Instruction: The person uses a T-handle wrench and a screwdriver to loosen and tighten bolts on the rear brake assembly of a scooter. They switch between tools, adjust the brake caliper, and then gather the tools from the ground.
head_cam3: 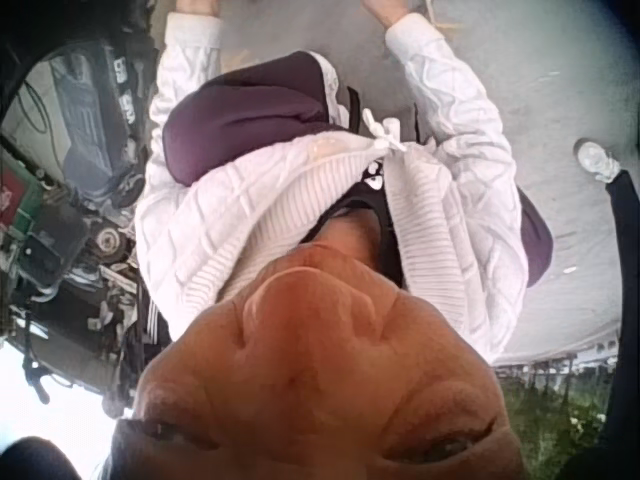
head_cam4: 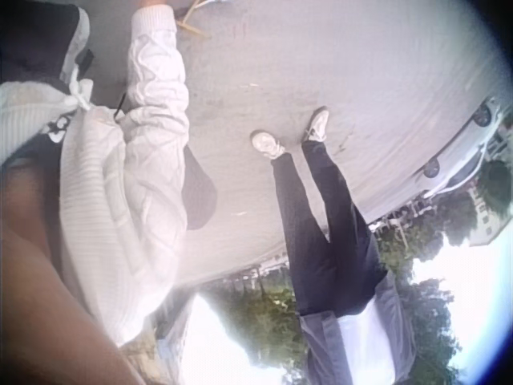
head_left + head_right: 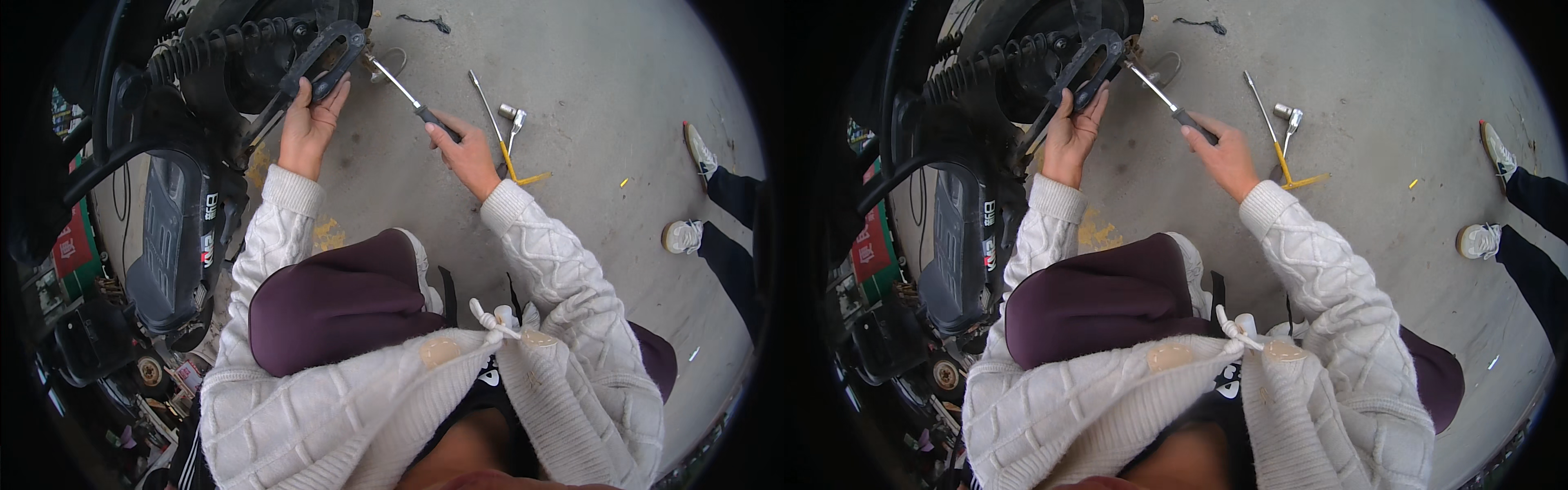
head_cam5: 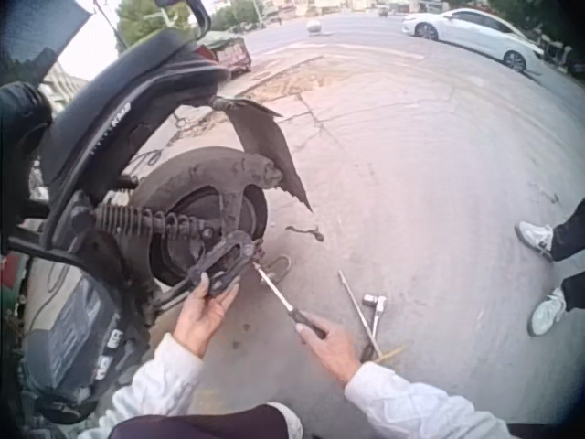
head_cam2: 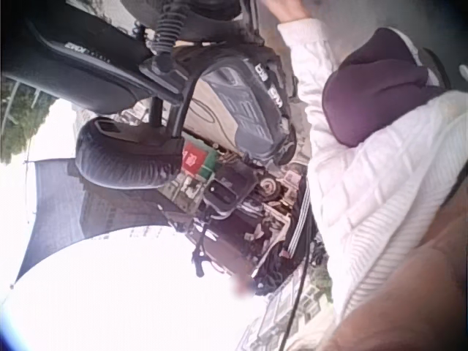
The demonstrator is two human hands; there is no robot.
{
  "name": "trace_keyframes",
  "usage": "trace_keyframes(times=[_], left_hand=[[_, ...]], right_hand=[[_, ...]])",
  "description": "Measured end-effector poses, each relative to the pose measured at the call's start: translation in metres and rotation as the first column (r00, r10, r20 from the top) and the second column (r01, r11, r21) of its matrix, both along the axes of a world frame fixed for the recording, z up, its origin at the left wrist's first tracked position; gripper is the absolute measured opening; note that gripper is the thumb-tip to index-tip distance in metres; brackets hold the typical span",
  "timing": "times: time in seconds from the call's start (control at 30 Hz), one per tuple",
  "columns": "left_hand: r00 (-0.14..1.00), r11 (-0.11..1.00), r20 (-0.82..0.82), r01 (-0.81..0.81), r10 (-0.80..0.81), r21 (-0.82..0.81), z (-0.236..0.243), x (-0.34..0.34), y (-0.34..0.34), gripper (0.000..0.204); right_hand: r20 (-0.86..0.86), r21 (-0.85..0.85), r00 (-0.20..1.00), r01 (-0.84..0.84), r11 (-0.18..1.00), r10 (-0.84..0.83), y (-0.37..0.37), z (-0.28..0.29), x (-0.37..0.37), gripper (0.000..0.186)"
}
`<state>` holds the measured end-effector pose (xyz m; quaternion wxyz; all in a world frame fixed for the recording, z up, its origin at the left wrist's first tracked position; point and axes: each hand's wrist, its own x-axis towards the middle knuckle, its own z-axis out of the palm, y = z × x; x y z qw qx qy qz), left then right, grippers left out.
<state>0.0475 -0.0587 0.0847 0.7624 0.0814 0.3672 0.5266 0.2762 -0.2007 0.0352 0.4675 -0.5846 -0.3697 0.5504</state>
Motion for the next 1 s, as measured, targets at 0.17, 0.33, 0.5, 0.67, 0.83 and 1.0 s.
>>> trace_keyframes(times=[0.17, 0.33, 0.5, 0.67, 0.83, 1.0], left_hand=[[0.981, 0.989, 0.188, 0.063, -0.037, -0.131, -0.003, -0.019, 0.013, 0.036], [0.98, 0.984, 0.179, 0.11, -0.084, -0.142, -0.003, -0.028, 0.021, 0.035], [0.986, 0.979, 0.165, 0.043, -0.009, -0.201, 0.0, -0.024, 0.02, 0.032], [0.993, 0.977, 0.117, 0.007, 0.018, -0.211, 0.005, -0.021, 0.02, 0.031], [0.987, 0.975, 0.164, 0.033, 0.004, -0.222, 0.006, -0.021, 0.02, 0.032], [0.979, 0.973, 0.204, 0.06, -0.014, -0.223, 0.006, -0.022, 0.02, 0.035]], right_hand=[[0.025, 0.071, 1.0, 0.009, 0.997, -0.011, 0.015, -0.01, -0.006, 0.043], [0.13, 0.183, 0.99, 0.022, 0.983, -0.047, 0.032, -0.018, -0.023, 0.04], [0.088, 0.17, 0.996, -0.016, 0.985, 0.0, 0.042, -0.018, -0.028, 0.043], [0.05, 0.185, 0.999, -0.017, 0.982, 0.008, 0.047, -0.015, -0.027, 0.044], [0.115, 0.247, 0.988, 0.076, 0.966, -0.107, 0.05, -0.017, -0.034, 0.036], [0.105, 0.227, 0.991, 0.052, 0.972, -0.077, 0.052, -0.016, -0.037, 0.036]])
